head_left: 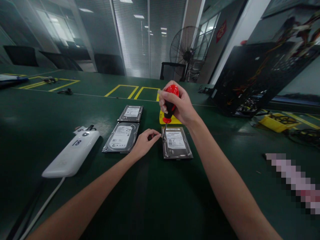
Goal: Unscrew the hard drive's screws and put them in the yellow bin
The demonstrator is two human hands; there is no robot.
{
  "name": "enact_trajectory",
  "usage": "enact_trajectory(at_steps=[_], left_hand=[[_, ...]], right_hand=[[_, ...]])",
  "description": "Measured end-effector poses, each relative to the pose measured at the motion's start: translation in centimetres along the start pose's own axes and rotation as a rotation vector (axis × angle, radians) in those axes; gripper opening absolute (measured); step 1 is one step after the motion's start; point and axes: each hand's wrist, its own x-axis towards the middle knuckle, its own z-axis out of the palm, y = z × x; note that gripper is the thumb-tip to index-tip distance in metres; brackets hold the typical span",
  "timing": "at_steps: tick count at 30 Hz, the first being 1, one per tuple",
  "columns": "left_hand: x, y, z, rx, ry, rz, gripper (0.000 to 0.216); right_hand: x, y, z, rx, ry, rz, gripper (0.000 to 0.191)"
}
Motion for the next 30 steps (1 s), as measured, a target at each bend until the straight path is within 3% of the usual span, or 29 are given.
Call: enact_trajectory(at_steps=[9,18,30], left_hand=[[0.0,-0.01,0.01,-0.002,0.003,0.0,0.021],[-0.02,-0.04,0.01,0.009,0.004,0.005,0.02],[0.04,-0.25,0.08,0.009,-0.001,0.009,0.021]], right_hand=[[-0.07,-0.25,-0.01,-0.022,-0.028,-0.027,0.032],[0.22,0.01,-0.24,-0.008,0.027,-0.008,0.033],[0.16,-0.28,-0.54,0.013,-0.045,0.038,0.033]])
